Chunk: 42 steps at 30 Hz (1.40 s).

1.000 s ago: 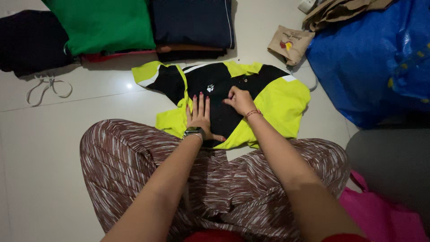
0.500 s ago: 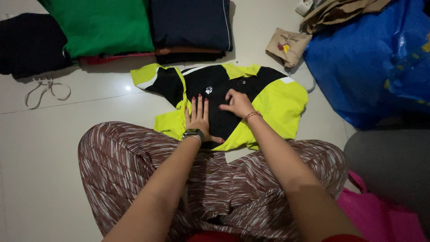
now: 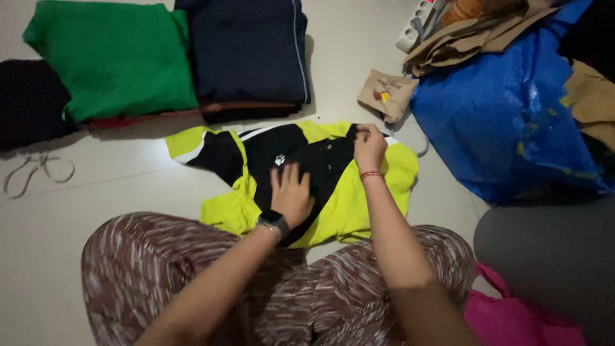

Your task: The person sits on the floor and folds several garments one by one, including a neon yellow and black shirt, a mustard-colored shirt, and black pants. Each item is smoothed, folded neatly, and placed into a growing stack.

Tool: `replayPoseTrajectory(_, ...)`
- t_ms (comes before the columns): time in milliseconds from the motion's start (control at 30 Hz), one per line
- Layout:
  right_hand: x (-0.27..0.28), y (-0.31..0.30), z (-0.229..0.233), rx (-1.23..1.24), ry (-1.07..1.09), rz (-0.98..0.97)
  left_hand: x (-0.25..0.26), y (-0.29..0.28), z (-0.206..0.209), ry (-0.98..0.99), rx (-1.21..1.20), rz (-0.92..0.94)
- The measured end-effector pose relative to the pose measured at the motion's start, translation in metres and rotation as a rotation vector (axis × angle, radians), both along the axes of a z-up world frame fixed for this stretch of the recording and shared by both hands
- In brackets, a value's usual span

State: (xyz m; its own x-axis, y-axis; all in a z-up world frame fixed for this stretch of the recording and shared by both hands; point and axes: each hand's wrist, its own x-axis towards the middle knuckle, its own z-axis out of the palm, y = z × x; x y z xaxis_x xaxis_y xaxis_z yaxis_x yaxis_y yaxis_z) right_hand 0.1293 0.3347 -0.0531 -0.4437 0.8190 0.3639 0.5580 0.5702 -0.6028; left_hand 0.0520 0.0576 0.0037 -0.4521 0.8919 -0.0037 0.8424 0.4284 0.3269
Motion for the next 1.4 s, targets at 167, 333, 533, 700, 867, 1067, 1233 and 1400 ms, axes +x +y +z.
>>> replayPoseTrajectory(167,0.019,0.002,-0.011,-1.167,0.179,0.199,-0.026,0.059,-0.024,-0.185,0.327,-0.335)
replayPoseTrajectory(333,0.027,0.021,0.014,-0.077,0.071,-0.278,-0.054,0.049,-0.007,-0.057,0.151,-0.031)
replayPoseTrajectory(533,-0.006,0.018,0.053,0.178,-0.404,0.086,-0.060,0.045,-0.025,-0.103,0.242,0.225)
replayPoseTrajectory(700,-0.008,0.018,0.083,-0.264,-0.454,0.268,-0.125,0.071,-0.023,-0.146,0.322,0.317)
replayPoseTrajectory(867,0.028,0.022,0.148,-0.272,-0.122,0.937,-0.162,0.071,0.029,-0.410,-0.087,-0.066)
replayPoseTrajectory(1067,0.098,-0.020,0.195,-1.088,-0.322,0.793,-0.146,0.037,0.088,-0.607,0.188,-0.458)
replayPoseTrajectory(1233,0.112,-0.049,0.194,-0.601,-0.392,0.900,-0.129,-0.001,0.145,-0.519,0.268,-0.497)
replayPoseTrajectory(1400,0.091,-0.112,0.192,-0.039,-0.348,0.932,-0.112,-0.026,0.200,-0.425,0.469,-0.538)
